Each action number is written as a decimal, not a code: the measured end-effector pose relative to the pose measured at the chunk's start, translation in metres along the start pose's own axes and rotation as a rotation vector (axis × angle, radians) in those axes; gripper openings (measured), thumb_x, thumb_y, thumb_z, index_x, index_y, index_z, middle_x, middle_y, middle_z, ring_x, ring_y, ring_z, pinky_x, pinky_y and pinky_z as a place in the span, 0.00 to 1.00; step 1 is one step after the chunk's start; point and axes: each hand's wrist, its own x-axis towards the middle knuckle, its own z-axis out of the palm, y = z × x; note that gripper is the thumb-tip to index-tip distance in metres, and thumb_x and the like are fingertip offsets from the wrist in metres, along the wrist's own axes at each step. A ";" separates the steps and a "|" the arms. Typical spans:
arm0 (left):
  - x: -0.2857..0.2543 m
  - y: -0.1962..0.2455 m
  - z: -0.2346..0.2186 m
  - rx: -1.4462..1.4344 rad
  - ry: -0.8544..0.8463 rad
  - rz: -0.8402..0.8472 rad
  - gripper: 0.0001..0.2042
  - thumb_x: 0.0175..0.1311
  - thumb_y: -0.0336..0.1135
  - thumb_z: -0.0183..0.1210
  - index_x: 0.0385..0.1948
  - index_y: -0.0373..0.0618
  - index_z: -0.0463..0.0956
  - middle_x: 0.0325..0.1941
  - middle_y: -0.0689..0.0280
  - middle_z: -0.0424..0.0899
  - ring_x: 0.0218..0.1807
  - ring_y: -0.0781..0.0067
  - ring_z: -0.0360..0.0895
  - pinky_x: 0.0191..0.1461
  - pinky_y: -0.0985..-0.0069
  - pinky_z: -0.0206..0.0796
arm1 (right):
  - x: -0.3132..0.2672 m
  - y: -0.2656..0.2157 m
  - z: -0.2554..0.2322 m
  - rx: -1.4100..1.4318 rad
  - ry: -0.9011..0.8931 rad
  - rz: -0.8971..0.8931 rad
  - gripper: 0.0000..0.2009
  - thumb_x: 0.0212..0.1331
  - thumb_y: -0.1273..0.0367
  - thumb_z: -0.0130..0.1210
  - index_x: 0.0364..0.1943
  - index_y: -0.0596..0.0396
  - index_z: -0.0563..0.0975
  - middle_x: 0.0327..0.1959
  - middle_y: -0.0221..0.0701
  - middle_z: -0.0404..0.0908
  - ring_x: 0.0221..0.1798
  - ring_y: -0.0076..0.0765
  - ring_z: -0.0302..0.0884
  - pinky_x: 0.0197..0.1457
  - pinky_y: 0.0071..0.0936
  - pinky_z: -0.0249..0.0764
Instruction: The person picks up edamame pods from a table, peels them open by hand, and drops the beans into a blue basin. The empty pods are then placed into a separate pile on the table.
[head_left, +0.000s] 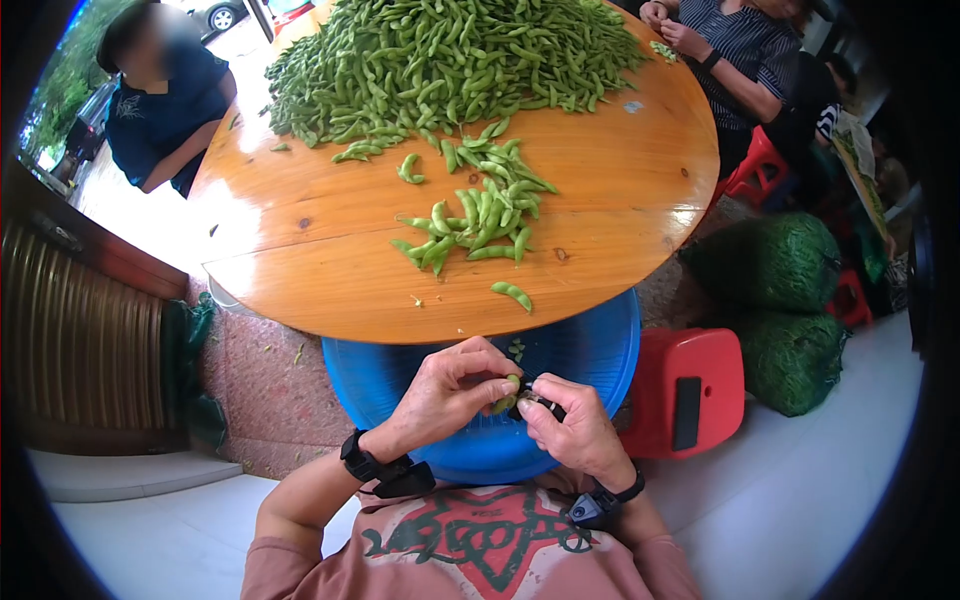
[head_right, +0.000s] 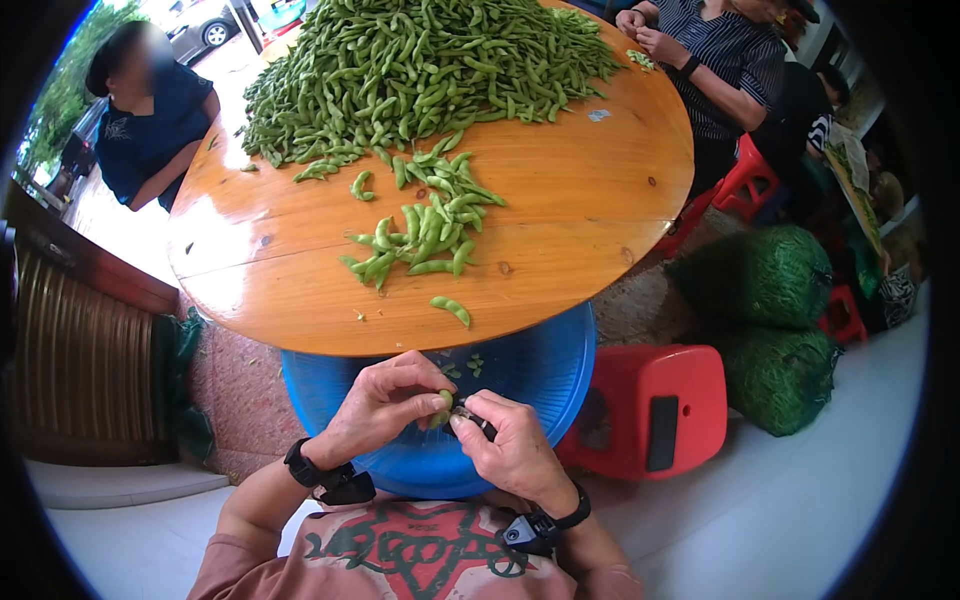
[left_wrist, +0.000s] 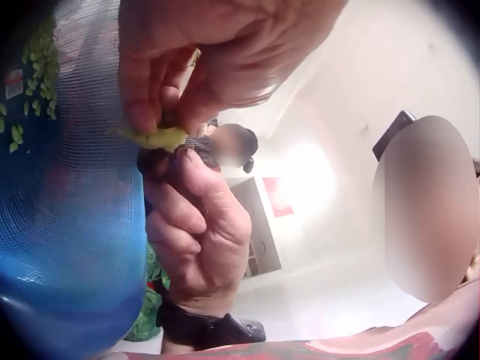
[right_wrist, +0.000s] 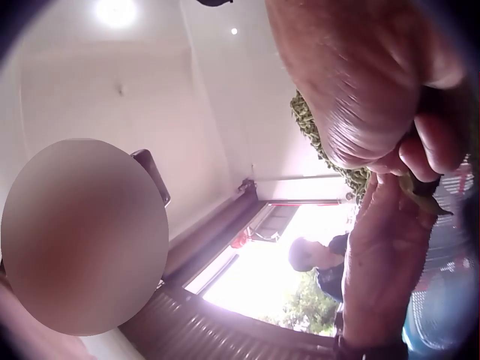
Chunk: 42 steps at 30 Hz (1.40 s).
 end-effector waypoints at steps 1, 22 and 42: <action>-0.001 -0.001 0.001 -0.005 -0.008 0.002 0.04 0.68 0.24 0.61 0.40 0.35 0.83 0.40 0.65 0.79 0.34 0.80 0.78 0.36 0.80 0.74 | 0.000 0.000 0.001 -0.028 0.017 -0.034 0.07 0.63 0.73 0.57 0.37 0.65 0.79 0.28 0.37 0.76 0.28 0.35 0.75 0.33 0.31 0.71; -0.005 -0.009 0.005 -0.423 0.000 -0.146 0.02 0.64 0.21 0.63 0.34 0.37 0.79 0.29 0.63 0.83 0.26 0.80 0.75 0.28 0.82 0.67 | 0.005 0.011 -0.001 -0.226 0.071 -0.339 0.06 0.63 0.74 0.57 0.32 0.64 0.74 0.27 0.36 0.71 0.27 0.34 0.70 0.31 0.31 0.68; -0.008 -0.001 0.000 0.198 -0.012 -0.063 0.08 0.66 0.29 0.66 0.33 0.38 0.74 0.26 0.68 0.80 0.28 0.88 0.74 0.29 0.83 0.68 | 0.016 0.007 -0.014 -0.138 -0.094 -0.156 0.05 0.60 0.74 0.59 0.36 0.62 0.77 0.28 0.41 0.77 0.31 0.45 0.77 0.35 0.34 0.72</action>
